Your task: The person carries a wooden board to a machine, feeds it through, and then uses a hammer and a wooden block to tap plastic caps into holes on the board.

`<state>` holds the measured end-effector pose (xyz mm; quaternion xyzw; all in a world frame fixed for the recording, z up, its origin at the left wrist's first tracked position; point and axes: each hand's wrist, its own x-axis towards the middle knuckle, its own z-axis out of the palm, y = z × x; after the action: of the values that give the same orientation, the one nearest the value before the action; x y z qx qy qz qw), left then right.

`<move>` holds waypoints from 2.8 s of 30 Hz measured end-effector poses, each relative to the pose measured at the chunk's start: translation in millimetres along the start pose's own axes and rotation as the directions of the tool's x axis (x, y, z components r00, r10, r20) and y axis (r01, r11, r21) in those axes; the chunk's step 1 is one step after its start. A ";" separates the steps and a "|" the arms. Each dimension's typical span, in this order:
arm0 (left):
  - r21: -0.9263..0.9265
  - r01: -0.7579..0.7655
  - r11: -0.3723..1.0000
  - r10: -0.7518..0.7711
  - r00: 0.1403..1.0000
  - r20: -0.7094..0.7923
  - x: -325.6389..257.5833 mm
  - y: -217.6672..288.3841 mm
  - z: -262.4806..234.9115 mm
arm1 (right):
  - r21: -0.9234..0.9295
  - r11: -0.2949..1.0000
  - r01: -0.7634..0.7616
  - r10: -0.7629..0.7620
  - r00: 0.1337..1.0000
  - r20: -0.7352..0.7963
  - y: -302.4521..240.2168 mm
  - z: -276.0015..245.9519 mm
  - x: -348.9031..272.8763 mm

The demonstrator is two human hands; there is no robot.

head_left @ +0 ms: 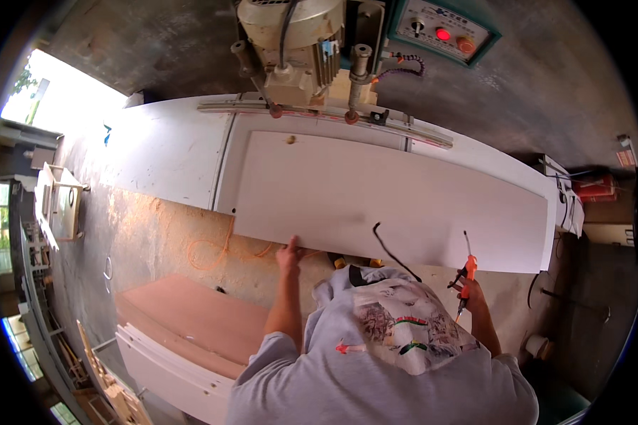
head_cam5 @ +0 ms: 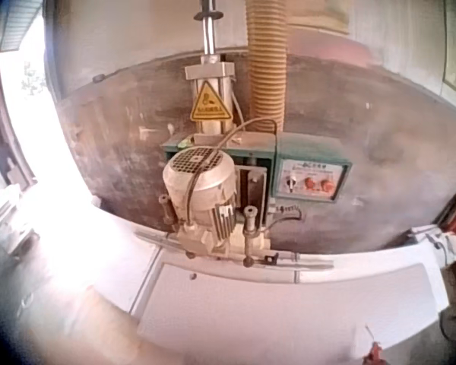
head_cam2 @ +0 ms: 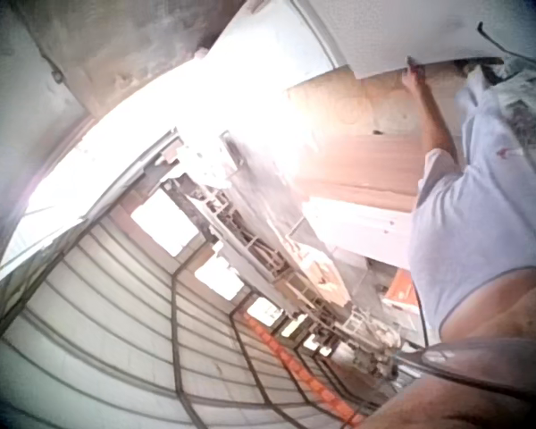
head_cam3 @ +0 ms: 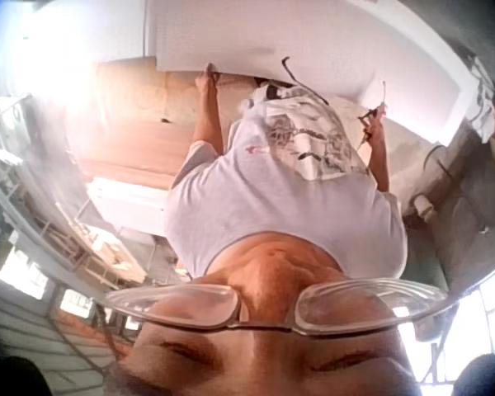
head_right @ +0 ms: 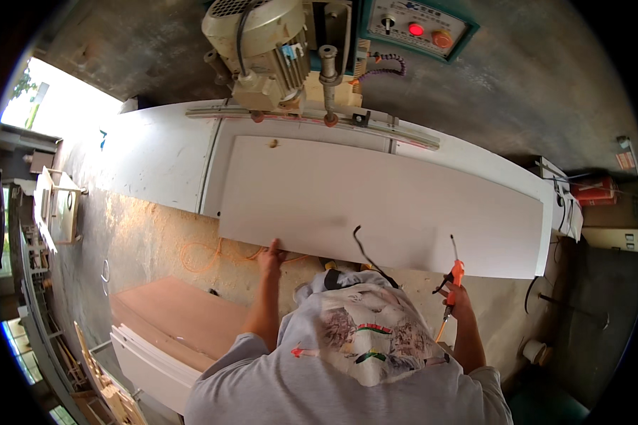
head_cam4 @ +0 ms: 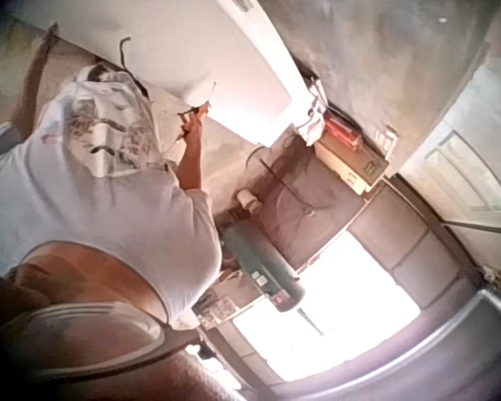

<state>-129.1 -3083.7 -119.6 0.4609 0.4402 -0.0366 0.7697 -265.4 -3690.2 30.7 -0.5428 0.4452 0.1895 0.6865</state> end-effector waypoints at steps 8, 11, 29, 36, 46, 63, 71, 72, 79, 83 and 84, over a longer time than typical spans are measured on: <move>0.016 -0.367 0.930 0.359 0.900 -0.247 63.1 71.7 -100.9 | 0.494 0.869 0.027 0.020 0.996 -0.089 87.7 -45.5 51.1; 0.280 -0.483 0.830 0.549 0.795 -0.258 25.1 51.1 -56.0 | 0.417 0.908 -0.048 0.031 0.998 0.048 105.1 21.6 49.5; 0.737 -0.045 0.675 0.451 0.815 -0.364 83.6 142.7 2.8 | -0.079 0.996 -0.030 0.030 1.000 0.000 1.9 160.3 106.1; 0.630 -0.271 0.728 0.558 0.768 -0.314 133.8 145.5 -11.0 | -0.053 0.995 -0.089 0.092 0.993 0.069 -10.1 177.6 115.1; 0.485 -0.357 0.798 0.510 0.828 -0.231 134.7 124.8 -2.2 | -0.044 0.999 0.023 -0.016 0.988 0.154 8.8 145.0 133.9; 0.706 -0.537 -0.462 0.002 0.795 0.607 -48.8 100.1 120.1 | 0.068 0.997 0.023 -0.043 0.948 0.314 -58.7 251.7 -65.6; 0.664 -0.564 -0.491 -0.032 0.773 0.633 -23.1 88.8 129.8 | -0.139 0.990 0.014 0.015 0.980 0.200 -40.1 178.9 51.6; 0.665 -0.560 -0.494 -0.038 0.778 0.628 -24.1 87.1 129.5 | -0.201 0.979 0.042 -0.011 0.988 0.152 -46.2 179.5 55.2; 0.663 -0.514 -0.544 -0.067 0.814 0.577 -36.2 95.6 140.0 | -0.467 0.829 0.308 -0.338 0.941 0.022 -56.3 178.9 61.0; 0.677 -0.531 -0.510 -0.089 0.815 0.573 -43.4 102.1 145.3 | -0.476 0.832 0.286 -0.279 0.956 0.087 -59.8 174.7 52.8; 0.670 -0.525 -0.525 -0.101 0.820 0.563 -42.7 101.3 146.6 | -0.469 0.835 0.289 -0.284 0.955 0.083 -58.9 172.9 51.9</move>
<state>-13.9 -3149.4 6.9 0.9516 -0.0839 -0.2915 0.0497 -123.8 -3563.7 24.8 -0.7541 0.2955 0.1909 0.5546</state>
